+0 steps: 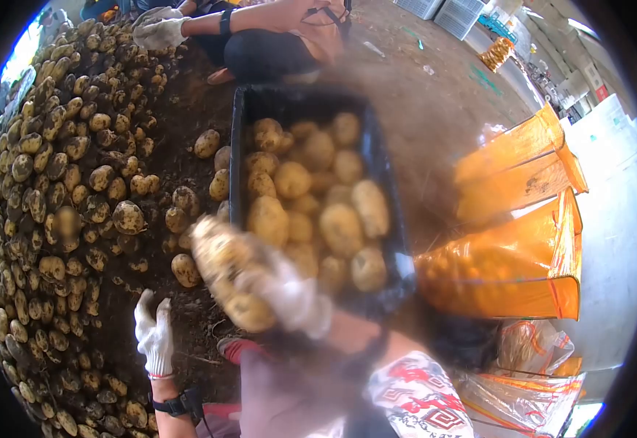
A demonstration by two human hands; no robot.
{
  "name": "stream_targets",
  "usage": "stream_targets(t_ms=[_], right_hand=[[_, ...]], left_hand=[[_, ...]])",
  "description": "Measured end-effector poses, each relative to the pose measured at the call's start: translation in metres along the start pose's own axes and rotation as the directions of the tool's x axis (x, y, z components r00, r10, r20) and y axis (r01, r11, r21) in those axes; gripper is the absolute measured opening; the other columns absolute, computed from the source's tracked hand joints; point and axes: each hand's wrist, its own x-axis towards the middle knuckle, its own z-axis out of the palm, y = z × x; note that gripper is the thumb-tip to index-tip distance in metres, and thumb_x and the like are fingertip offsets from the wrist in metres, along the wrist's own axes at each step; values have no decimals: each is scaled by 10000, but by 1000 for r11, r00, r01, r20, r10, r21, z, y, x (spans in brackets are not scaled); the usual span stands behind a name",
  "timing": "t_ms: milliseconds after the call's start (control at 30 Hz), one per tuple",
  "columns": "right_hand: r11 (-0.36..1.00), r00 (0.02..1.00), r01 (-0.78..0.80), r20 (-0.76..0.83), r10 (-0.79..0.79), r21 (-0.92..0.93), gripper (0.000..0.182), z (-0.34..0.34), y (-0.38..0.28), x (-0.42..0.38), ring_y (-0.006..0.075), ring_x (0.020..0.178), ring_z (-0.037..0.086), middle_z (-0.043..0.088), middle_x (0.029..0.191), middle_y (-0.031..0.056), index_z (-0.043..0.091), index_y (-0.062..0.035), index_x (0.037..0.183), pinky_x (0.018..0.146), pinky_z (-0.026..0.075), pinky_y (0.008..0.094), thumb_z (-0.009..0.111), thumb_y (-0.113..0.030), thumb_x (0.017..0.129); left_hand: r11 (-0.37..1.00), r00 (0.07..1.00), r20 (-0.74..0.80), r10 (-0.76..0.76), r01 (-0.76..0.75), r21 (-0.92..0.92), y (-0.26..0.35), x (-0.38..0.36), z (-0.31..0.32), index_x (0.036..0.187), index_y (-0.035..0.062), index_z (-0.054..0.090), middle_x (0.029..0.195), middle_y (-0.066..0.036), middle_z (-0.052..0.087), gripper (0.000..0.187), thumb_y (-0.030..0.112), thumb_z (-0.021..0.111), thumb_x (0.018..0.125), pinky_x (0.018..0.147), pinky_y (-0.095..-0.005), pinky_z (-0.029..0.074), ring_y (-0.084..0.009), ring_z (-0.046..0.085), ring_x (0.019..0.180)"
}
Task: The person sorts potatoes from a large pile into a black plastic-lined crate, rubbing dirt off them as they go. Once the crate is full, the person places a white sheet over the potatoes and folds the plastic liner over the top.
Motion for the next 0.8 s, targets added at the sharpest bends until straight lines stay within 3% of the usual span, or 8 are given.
stream_targets(t_ms=[133,233,333,400,500,533,600,800], right_hand=[[648,760,517,-47,-648,-559,661,-83,-18,7,330,1262,575,608,1291,154,498,41,1383,1159,421,445,662,-415,933],[600,673,632,-36,-738,-491,498,-120,-44,50,253,1313,556,541,1438,135,516,-2,1441,1094,500,367,404,-336,1090],[867,884,422,-332,-328,267,418,-110,-80,81,249,1218,621,585,1373,103,590,-69,1359,970,567,384,518,-351,1060],[901,826,396,-498,-264,179,351,-109,-97,103,259,1084,699,662,1230,72,666,-140,1254,791,642,411,615,-406,1030],[985,824,145,-563,-66,97,416,-115,-111,140,259,1099,701,679,1278,82,654,-156,1307,898,616,446,588,-461,1032],[935,767,-17,-605,-216,-355,480,-129,-101,158,317,1127,686,674,1295,129,639,-148,1335,959,573,457,543,-508,1033],[254,728,-382,-459,-509,-888,610,-146,-80,192,435,1183,655,665,1329,224,609,-132,1392,1082,486,480,454,-602,1035],[-43,806,-380,-308,-506,-924,905,-109,-67,179,496,1299,559,381,1581,307,233,-91,1638,1090,479,498,579,-598,973]], left_hand=[[983,974,135,-180,182,-6,-39,-20,-2,1275,10,671,1206,-184,726,419,292,704,968,990,-404,517,-316,693,1118],[971,951,203,-231,238,-8,-55,-35,7,1233,15,691,1136,-178,748,384,300,686,976,947,-397,529,-308,711,1061],[979,949,250,-193,205,-20,-53,-41,1,1227,14,692,1083,-149,752,370,300,663,994,891,-362,529,-246,699,991],[985,958,238,-160,140,98,-50,-41,-3,1212,33,706,1089,-153,756,363,320,648,998,898,-376,531,-263,711,1004],[975,950,231,-212,189,117,-49,-38,-7,1186,50,720,1095,-166,759,343,324,670,985,896,-395,542,-312,723,1011],[974,947,230,-222,208,87,-48,-38,-7,1185,48,722,1097,-171,758,348,326,669,983,898,-400,543,-315,723,1013],[976,948,234,-216,204,75,-56,-40,1,1183,47,724,1089,-169,760,345,321,667,981,899,-399,543,-315,725,1008],[963,926,277,-259,226,144,-63,-51,15,1173,74,739,1087,-178,760,380,386,648,977,918,-423,538,-344,722,1034]])
